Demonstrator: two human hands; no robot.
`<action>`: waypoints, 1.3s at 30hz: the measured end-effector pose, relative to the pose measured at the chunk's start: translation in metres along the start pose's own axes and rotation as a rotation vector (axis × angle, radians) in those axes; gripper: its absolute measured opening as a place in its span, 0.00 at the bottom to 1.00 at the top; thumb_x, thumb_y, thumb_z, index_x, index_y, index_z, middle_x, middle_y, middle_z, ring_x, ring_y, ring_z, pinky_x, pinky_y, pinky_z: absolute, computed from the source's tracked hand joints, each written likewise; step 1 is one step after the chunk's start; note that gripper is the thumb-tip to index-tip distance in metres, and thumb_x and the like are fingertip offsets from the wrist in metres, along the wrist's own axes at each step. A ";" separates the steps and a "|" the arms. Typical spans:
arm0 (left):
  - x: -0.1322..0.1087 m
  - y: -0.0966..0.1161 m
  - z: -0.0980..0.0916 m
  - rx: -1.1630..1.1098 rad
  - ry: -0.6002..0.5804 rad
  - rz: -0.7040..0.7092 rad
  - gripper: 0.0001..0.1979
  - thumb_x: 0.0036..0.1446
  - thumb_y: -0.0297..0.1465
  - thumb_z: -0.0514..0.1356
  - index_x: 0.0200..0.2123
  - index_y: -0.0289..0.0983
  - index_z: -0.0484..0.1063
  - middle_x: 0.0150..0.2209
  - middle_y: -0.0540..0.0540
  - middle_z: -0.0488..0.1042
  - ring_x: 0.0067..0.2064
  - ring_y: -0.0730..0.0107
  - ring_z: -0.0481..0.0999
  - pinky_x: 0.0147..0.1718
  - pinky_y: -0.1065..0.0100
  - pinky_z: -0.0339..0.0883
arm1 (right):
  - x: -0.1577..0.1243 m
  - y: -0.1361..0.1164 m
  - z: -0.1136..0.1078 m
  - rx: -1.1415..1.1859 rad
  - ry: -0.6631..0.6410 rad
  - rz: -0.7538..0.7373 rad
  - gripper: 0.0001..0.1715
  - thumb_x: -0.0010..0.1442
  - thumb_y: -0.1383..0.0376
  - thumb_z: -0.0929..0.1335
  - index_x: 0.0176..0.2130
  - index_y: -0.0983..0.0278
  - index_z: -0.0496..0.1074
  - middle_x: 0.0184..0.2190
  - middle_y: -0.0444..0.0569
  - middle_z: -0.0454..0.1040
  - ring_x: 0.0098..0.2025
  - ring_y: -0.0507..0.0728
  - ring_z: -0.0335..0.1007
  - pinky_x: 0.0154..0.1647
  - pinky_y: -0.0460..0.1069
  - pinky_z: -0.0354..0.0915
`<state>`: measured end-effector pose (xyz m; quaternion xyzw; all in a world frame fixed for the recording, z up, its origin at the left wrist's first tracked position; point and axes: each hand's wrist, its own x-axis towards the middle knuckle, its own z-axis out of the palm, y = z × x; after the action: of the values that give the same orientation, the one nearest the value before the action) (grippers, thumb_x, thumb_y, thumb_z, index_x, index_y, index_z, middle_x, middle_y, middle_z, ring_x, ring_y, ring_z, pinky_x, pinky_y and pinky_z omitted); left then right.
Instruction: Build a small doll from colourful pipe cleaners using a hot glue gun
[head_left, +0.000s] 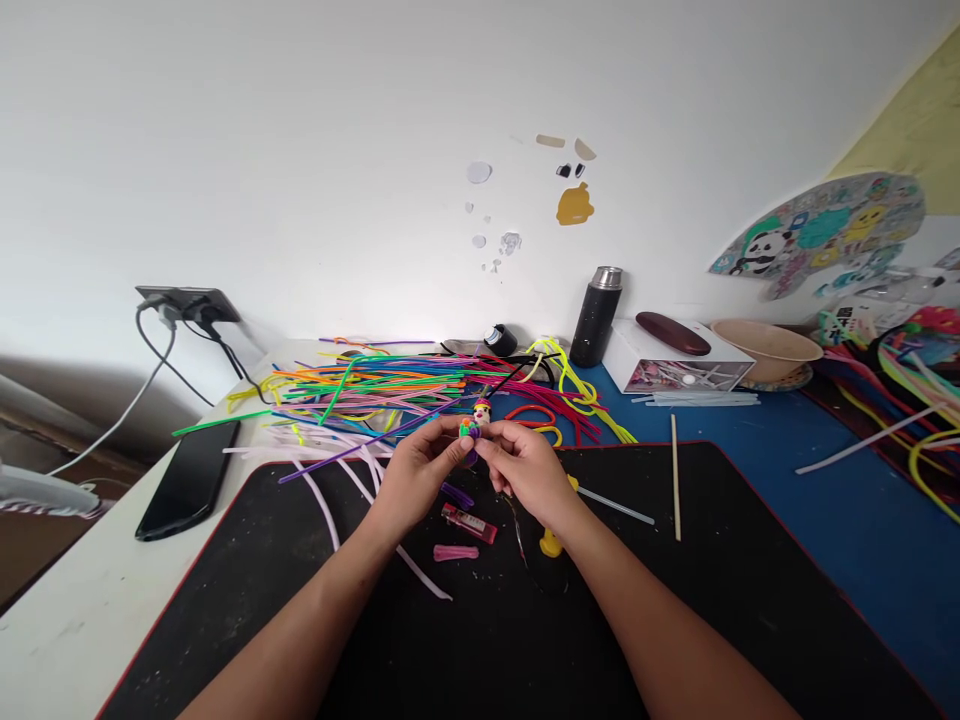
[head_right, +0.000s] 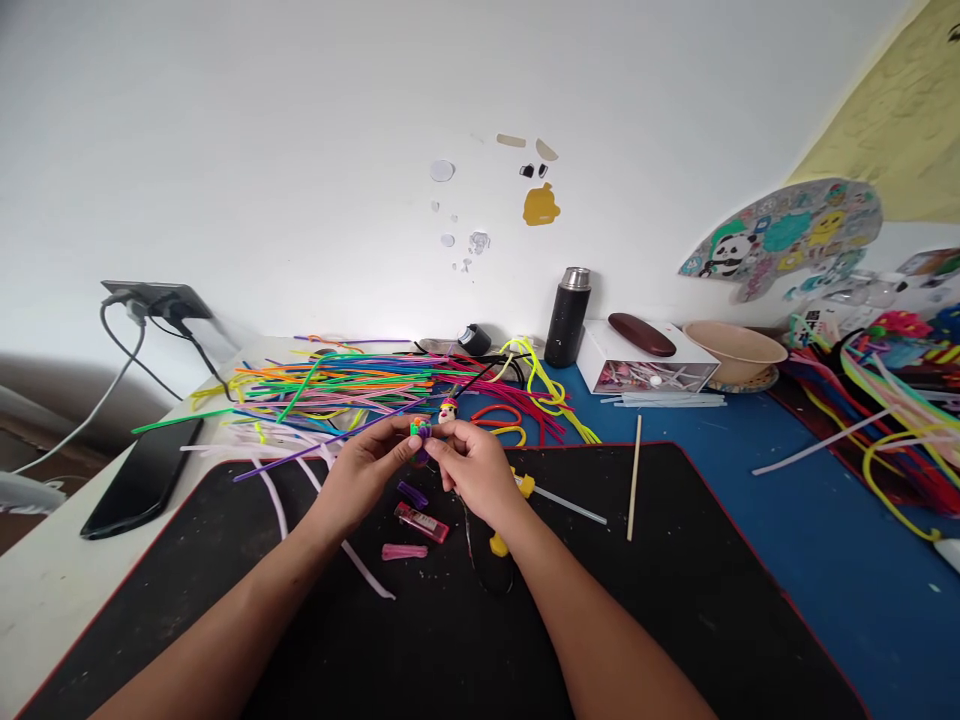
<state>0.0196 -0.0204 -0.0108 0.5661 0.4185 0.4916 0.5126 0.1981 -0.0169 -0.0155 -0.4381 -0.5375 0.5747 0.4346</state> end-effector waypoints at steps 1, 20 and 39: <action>0.000 0.000 0.000 0.006 0.005 0.011 0.19 0.59 0.46 0.70 0.47 0.39 0.82 0.49 0.42 0.84 0.51 0.54 0.81 0.52 0.58 0.74 | 0.000 0.000 0.001 -0.008 0.001 0.002 0.21 0.60 0.49 0.74 0.42 0.63 0.76 0.17 0.36 0.66 0.17 0.50 0.59 0.18 0.46 0.54; -0.001 -0.005 0.007 -0.121 0.058 -0.072 0.20 0.56 0.48 0.72 0.45 0.40 0.85 0.44 0.44 0.84 0.46 0.58 0.80 0.46 0.61 0.75 | -0.001 -0.001 0.002 -0.015 0.003 0.015 0.25 0.60 0.47 0.74 0.45 0.63 0.75 0.19 0.36 0.66 0.17 0.50 0.61 0.18 0.46 0.55; 0.000 -0.004 0.005 -0.141 -0.202 -0.106 0.26 0.54 0.42 0.75 0.52 0.39 0.79 0.48 0.42 0.84 0.46 0.57 0.84 0.51 0.54 0.78 | 0.000 0.000 -0.005 0.002 -0.014 0.027 0.22 0.60 0.49 0.74 0.43 0.64 0.78 0.16 0.36 0.67 0.18 0.50 0.60 0.19 0.45 0.55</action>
<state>0.0245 -0.0212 -0.0146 0.5526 0.3584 0.4324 0.6158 0.2024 -0.0154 -0.0161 -0.4407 -0.5339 0.5843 0.4235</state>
